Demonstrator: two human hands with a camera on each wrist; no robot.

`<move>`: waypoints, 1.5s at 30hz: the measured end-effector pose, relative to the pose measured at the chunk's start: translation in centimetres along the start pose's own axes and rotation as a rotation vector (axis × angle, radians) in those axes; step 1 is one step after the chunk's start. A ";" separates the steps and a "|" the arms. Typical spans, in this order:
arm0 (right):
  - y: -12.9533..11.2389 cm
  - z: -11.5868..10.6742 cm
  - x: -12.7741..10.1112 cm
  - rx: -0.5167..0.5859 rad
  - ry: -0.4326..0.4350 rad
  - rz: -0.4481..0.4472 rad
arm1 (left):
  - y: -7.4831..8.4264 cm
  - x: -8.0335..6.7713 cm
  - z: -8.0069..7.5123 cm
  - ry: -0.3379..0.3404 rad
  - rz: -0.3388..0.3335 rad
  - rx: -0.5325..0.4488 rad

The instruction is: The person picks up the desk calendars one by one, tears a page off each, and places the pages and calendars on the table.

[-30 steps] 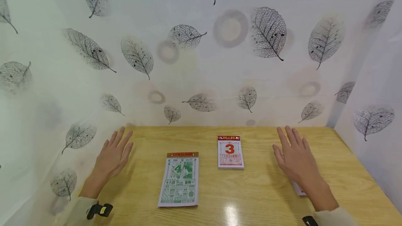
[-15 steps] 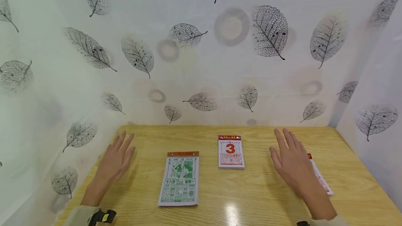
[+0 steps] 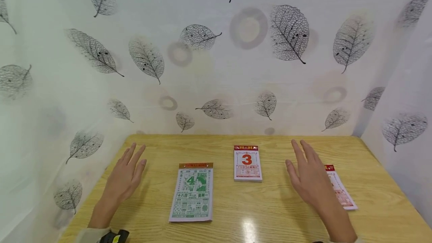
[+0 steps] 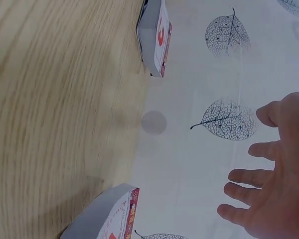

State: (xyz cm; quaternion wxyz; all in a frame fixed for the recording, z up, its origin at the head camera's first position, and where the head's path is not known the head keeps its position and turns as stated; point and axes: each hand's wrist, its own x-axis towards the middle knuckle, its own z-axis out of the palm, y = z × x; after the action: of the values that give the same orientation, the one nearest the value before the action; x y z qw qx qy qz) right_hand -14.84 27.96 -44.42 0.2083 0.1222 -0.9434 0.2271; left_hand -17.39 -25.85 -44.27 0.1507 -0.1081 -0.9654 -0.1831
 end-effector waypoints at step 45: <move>-7.1 5.0 -1.6 0.342 -0.041 -0.003 | 3.2 -2.4 3.7 0.090 -0.027 -0.400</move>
State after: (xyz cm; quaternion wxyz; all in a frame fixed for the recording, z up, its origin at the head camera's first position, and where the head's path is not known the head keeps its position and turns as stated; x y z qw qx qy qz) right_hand -12.86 19.60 -46.53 0.1654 0.1622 -0.8950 0.3812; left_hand -15.26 -21.84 -47.31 0.1667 -0.1147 -0.9035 -0.3778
